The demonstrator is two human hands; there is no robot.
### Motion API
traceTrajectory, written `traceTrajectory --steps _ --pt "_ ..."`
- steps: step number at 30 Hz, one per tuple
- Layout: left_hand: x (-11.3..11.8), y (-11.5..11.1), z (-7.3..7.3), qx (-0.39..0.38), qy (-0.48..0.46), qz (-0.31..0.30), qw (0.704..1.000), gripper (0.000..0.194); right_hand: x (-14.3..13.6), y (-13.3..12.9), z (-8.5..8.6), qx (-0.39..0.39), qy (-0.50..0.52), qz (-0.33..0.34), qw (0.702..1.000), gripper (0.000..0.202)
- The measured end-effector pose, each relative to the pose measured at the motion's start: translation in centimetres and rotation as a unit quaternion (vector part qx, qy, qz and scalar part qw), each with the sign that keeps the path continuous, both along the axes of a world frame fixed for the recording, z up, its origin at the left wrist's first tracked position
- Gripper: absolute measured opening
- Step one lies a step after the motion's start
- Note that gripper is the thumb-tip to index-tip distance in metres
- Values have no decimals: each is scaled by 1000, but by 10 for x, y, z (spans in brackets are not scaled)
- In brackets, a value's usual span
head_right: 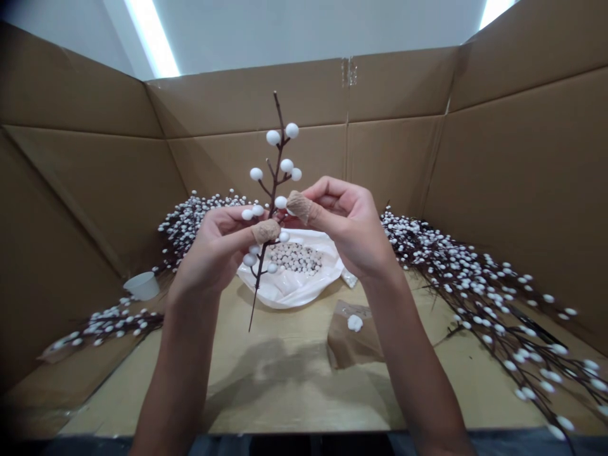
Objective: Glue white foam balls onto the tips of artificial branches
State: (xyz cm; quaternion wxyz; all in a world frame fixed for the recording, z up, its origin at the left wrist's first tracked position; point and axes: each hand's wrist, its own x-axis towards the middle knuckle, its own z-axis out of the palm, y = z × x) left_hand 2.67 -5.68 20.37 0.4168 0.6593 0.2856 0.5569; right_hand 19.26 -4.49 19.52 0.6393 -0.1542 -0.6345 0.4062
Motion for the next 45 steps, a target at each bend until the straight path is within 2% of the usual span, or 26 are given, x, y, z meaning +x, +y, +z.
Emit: traceTrajectory --steps 12,20,36,45 --pt "-1 0 -2 44 13 13 999 14 -2 3 -2 0 15 21 1000 16" --pt "-1 4 -4 87 26 66 994 19 -7 11 -7 1 10 12 1000 19" --pt "1 11 -5 90 47 109 989 23 -19 19 -13 -21 24 -12 999 20" --pt "-2 9 -4 84 34 92 992 23 -25 19 -15 -2 48 -48 998 21"
